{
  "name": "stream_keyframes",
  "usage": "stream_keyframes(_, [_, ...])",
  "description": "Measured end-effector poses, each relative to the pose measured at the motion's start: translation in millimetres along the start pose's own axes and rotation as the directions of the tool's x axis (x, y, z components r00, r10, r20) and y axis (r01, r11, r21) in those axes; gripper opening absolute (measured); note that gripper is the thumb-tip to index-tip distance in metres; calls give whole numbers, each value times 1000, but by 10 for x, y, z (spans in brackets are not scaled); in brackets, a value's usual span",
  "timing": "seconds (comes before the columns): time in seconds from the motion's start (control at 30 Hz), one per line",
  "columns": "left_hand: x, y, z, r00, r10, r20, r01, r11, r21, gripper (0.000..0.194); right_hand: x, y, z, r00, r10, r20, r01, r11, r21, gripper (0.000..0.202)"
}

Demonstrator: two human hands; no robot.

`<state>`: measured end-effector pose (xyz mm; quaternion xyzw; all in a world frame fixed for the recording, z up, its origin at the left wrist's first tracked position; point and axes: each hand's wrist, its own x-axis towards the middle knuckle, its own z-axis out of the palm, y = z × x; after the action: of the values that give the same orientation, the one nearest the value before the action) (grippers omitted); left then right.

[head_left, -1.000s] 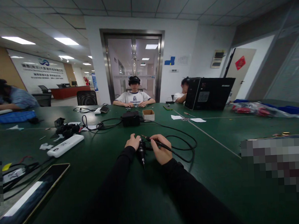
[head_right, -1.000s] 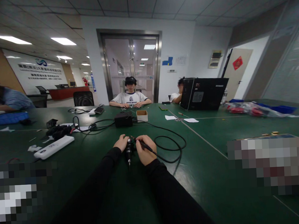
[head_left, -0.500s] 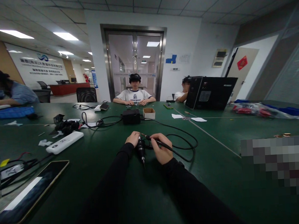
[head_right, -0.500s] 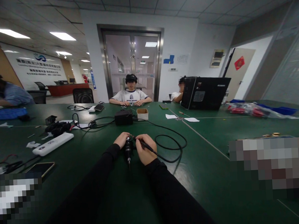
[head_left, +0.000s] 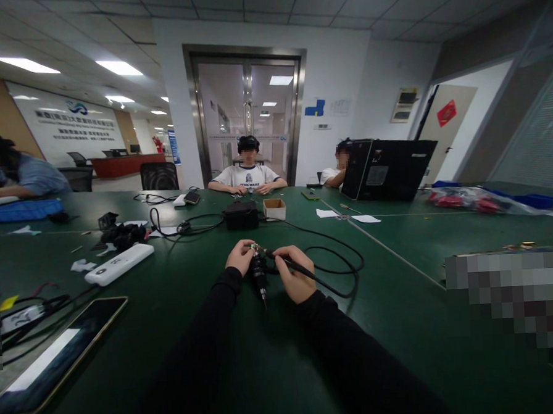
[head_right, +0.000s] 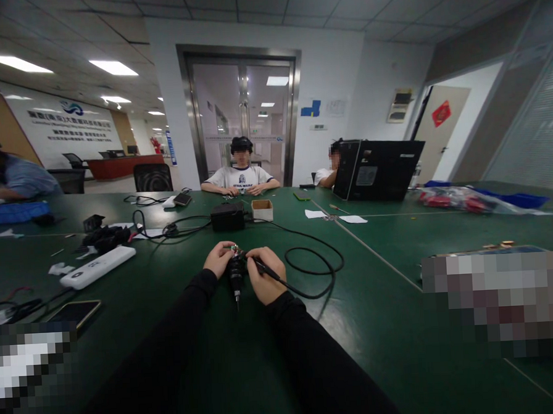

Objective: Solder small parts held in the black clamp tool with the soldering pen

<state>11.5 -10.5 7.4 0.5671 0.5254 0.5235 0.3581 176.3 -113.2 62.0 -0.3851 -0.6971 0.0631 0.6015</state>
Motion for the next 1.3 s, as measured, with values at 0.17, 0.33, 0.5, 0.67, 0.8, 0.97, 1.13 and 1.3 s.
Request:
stream_keyframes(0.17, [-47, 70, -7, 999, 7, 38, -3, 996, -91, 22, -5, -3, -2, 1000, -3, 7, 3, 1000, 4, 13])
stream_keyframes(0.33, [-70, 99, -2, 1000, 2, 23, 1, 996, -88, 23, -1, -27, -10, 1000, -6, 20, 6, 1000, -8, 14])
stream_keyframes(0.5, [-67, 104, -5, 1000, -5, 11, 6, 995, -95, 24, 5, -45, -17, 1000, 3, 4, -3, 1000, 1, 13])
stream_keyframes(0.67, [-54, 90, -10, 1000, -4, 15, 6, 994, -113, 27, 9, -37, -14, 1000, 6, -7, -6, 1000, -9, 13])
stream_keyframes(0.8, [-54, 96, -14, 1000, -8, 17, 10, 993, -121, 25, 9, -38, -13, 1000, 6, -13, -7, 1000, -6, 13])
stream_keyframes(0.97, [-57, 116, -19, 999, -37, 11, 38, 988, -147, 24, 7, -51, -18, 1000, -2, -16, 2, 1000, 0, 13])
stream_keyframes(1.13, [-44, 96, -18, 999, -32, 10, 33, 985, -167, 23, -5, -37, -16, 1000, -6, 12, 6, 1000, 1, 13])
stream_keyframes(1.3, [-55, 105, -26, 1000, -19, 13, 20, 988, -153, 22, -8, -28, -17, 1000, -4, 23, 4, 1000, -9, 13])
